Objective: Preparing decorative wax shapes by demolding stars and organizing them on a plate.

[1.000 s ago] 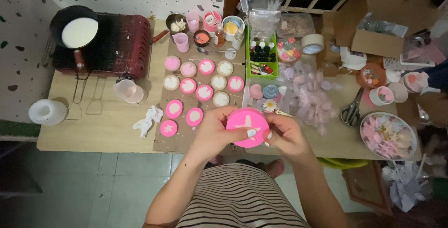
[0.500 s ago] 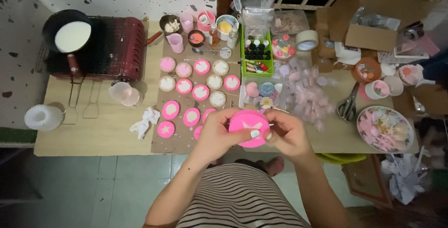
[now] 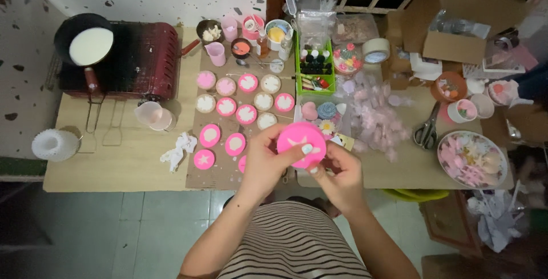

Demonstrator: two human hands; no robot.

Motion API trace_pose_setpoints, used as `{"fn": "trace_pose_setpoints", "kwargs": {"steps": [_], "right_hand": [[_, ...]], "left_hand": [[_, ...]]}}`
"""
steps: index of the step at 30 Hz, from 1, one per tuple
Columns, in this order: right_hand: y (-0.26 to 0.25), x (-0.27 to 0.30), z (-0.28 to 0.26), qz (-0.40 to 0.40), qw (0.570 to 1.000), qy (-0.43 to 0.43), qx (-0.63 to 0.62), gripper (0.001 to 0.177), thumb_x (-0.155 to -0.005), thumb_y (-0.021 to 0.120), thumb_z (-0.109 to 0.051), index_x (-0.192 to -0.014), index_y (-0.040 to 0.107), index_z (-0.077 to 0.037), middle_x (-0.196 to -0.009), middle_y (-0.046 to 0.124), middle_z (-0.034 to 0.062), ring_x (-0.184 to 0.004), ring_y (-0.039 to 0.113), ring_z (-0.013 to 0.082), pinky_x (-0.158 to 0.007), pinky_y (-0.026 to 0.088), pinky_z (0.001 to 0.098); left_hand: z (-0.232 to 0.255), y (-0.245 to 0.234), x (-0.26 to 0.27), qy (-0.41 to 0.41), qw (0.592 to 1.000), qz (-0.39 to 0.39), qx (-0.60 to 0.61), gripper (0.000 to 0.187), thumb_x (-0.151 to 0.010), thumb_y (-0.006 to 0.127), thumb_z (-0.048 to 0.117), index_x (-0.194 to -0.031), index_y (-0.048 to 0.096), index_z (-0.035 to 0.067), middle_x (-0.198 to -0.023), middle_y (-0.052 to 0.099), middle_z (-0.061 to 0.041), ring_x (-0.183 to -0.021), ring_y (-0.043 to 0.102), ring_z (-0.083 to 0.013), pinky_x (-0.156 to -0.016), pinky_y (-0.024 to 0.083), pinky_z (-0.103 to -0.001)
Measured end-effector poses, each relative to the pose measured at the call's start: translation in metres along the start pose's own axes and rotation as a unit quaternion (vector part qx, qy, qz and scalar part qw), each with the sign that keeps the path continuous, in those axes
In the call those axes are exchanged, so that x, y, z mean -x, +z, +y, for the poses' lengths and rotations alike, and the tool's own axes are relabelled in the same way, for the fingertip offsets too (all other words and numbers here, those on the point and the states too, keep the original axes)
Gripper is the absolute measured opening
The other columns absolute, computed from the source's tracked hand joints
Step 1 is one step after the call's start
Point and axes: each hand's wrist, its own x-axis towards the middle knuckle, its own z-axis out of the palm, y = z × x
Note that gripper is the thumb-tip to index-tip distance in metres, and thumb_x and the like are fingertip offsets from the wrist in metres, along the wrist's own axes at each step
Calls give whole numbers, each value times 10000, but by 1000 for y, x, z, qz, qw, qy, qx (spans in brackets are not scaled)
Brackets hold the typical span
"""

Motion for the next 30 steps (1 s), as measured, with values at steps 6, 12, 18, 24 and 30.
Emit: {"fn": "trace_pose_setpoints", "kwargs": {"steps": [6,12,18,24,30], "right_hand": [[-32,-13,-2,-51,998,-11,29,349,-930,763,-247,-1113,615,10,-1036,636,22,-927,607,87,-821,533,250],[-29,-14,-14,-115,992,-24,39,294,-974,740,-248,-1060,626,9,-989,598,7,-904,557,82,-805,493,241],[-24,-15,-22,-122,990,-12,75,284,-1013,671,-281,-1050,632,-2,-965,581,8,-875,517,84,-787,461,233],[-24,-14,-8,-155,987,-41,33,315,-1067,624,-326,-1047,619,-12,-988,565,1,-922,510,88,-840,454,242],[-1,6,14,55,998,-20,28,332,-987,728,-285,-1064,628,22,-956,626,26,-816,558,85,-717,476,235]], "left_hand": [[15,0,4,-5,991,-61,-116,325,-779,811,109,-1080,757,0,-906,750,-18,-810,679,-66,-732,571,-242],[13,-2,5,-28,991,-82,-107,316,-763,782,92,-1064,757,1,-903,764,-11,-806,691,-53,-746,588,-240],[17,-4,5,-32,988,-97,-114,312,-737,796,89,-1034,769,-1,-867,756,-6,-778,660,-47,-733,569,-235],[18,-3,4,-45,988,-106,-101,312,-719,799,89,-1015,769,-3,-858,751,4,-768,662,-44,-714,569,-229],[-5,7,3,6,998,-27,-57,370,-762,831,91,-1100,708,3,-964,741,9,-865,677,-47,-783,575,-229]]}}
